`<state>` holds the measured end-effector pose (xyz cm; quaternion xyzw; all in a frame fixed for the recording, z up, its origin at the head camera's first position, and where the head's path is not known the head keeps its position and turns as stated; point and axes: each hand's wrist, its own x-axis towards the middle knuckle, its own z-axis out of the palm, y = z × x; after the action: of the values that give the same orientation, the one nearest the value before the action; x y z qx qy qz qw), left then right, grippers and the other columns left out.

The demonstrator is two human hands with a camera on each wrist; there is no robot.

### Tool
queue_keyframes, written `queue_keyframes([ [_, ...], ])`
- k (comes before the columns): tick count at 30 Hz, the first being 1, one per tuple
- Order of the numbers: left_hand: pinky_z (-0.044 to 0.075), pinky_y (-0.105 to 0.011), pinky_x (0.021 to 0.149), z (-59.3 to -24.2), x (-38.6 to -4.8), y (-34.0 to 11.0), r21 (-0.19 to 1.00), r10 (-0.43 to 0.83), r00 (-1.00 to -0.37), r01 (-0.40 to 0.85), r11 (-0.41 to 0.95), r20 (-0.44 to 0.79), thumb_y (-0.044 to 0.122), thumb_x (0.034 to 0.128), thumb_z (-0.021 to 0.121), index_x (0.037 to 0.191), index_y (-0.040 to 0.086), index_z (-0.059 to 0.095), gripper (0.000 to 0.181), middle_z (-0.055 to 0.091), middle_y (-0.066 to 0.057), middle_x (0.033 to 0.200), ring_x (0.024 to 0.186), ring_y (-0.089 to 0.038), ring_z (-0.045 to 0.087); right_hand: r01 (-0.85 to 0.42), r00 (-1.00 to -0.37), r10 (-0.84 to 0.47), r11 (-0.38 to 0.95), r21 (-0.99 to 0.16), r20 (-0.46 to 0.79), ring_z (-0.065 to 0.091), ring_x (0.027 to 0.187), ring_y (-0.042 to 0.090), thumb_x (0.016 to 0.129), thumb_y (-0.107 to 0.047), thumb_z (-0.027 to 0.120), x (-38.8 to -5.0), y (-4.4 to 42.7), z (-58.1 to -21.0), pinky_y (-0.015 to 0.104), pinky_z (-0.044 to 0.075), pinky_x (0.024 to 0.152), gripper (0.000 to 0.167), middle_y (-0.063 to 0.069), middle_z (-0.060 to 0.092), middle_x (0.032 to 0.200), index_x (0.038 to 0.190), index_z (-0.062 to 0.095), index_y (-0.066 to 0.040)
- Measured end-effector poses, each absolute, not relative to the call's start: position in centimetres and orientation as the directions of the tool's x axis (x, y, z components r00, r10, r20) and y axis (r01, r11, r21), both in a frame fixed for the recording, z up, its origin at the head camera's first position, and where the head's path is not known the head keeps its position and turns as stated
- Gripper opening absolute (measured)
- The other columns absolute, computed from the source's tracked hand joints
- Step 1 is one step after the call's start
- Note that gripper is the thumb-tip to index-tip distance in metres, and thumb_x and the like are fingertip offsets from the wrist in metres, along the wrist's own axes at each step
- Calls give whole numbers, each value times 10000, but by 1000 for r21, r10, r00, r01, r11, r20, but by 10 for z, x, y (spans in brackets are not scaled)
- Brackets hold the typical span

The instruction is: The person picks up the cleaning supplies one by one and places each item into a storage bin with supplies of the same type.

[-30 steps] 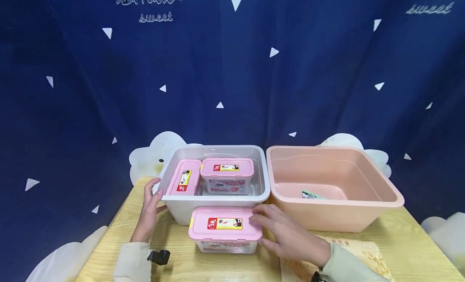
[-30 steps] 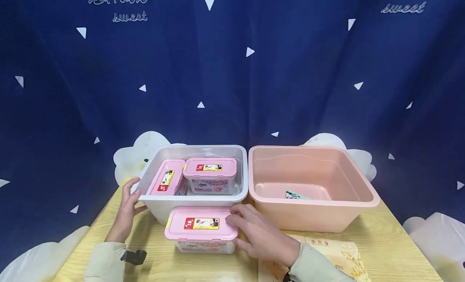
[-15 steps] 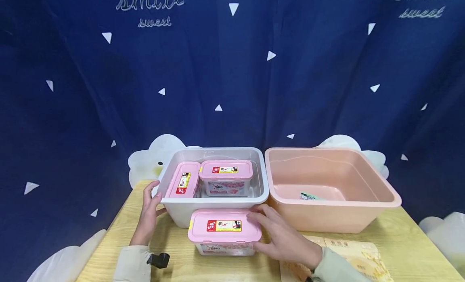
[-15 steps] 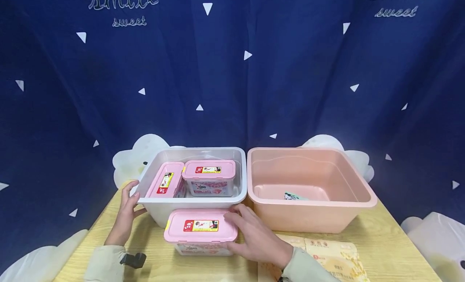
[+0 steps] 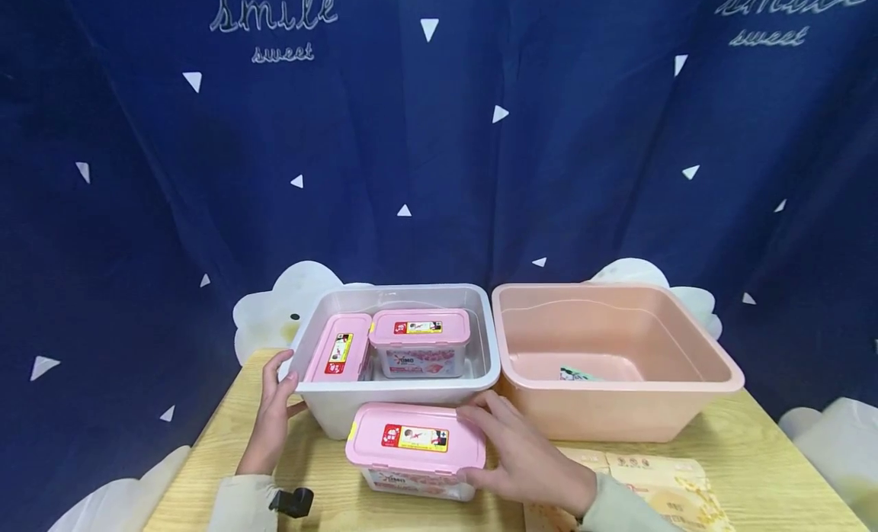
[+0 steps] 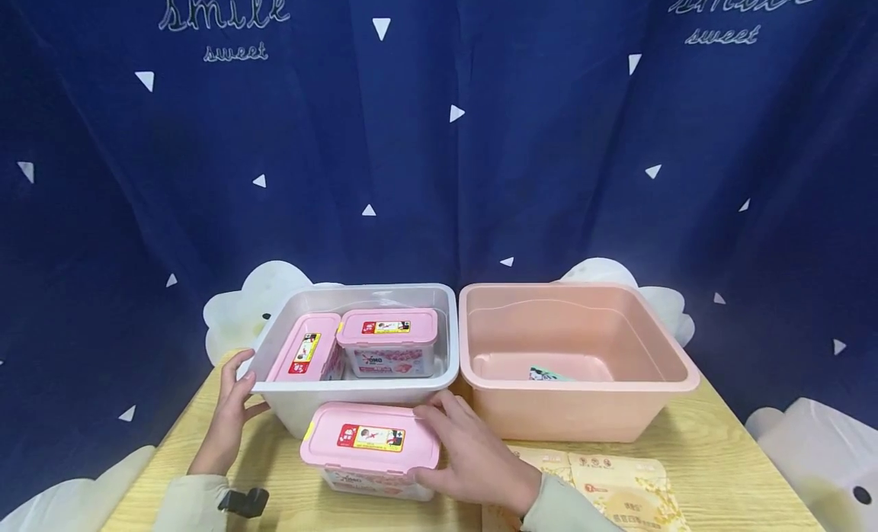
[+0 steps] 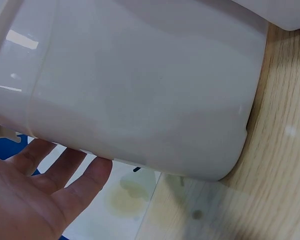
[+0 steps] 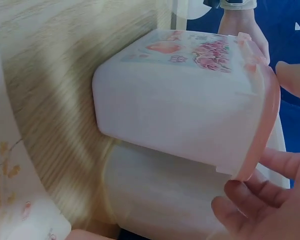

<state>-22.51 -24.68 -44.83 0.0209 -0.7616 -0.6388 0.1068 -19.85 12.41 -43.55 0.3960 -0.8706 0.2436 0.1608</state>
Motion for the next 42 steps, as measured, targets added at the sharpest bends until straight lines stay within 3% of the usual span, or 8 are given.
queue_keyframes([
  [5,402,-385,919,-448,-226,-246,978,-170,-978,90,189,123,359,1063,250,1536,192,131,515,212,-114,1563,1215,-172,380,-772,-632,-631,564,-292,450,467,1092,64,730,-487,822,-201,116,-436,265,451,926,740,-36,502,1275,1323,561,-128],
  [11,414,-375,911,-448,-226,-246,977,-171,-977,92,191,126,349,1061,257,1541,192,133,520,208,-115,1573,1211,-147,391,-741,-671,-660,582,-335,337,465,1182,80,683,-496,836,-203,108,-437,316,432,1038,940,-14,534,1354,1443,450,-100],
  [19,408,-381,916,-449,-227,-244,980,-155,-980,94,176,122,364,1060,261,1538,191,127,525,204,-125,1572,1225,-171,378,-715,-699,-629,591,-373,341,542,1086,73,568,-461,902,-209,99,-442,311,488,987,906,-61,593,1171,1309,515,-113],
  [27,409,-372,916,-450,-226,-248,979,-166,-978,92,184,123,379,1059,260,1539,207,130,527,210,-119,1572,1238,-180,375,-709,-702,-643,589,-387,307,545,1130,92,588,-474,880,-212,93,-443,360,476,1013,986,-56,602,1230,1416,473,-125],
  [36,398,-362,921,-448,-226,-249,978,-158,-981,77,194,109,386,1057,241,1540,210,108,530,175,-128,1592,1301,-226,335,-713,-697,-636,570,-409,329,532,1096,72,589,-421,875,-213,91,-446,335,473,993,937,-69,595,1202,1391,487,-132],
  [42,386,-510,1000,-447,-225,-247,981,-150,-982,85,177,112,383,1054,247,1540,227,117,527,174,-116,1601,1357,-268,308,-686,-721,-619,577,-443,310,532,1111,66,563,-360,874,-213,91,-446,356,467,1015,927,-83,593,1217,1382,490,-159],
])
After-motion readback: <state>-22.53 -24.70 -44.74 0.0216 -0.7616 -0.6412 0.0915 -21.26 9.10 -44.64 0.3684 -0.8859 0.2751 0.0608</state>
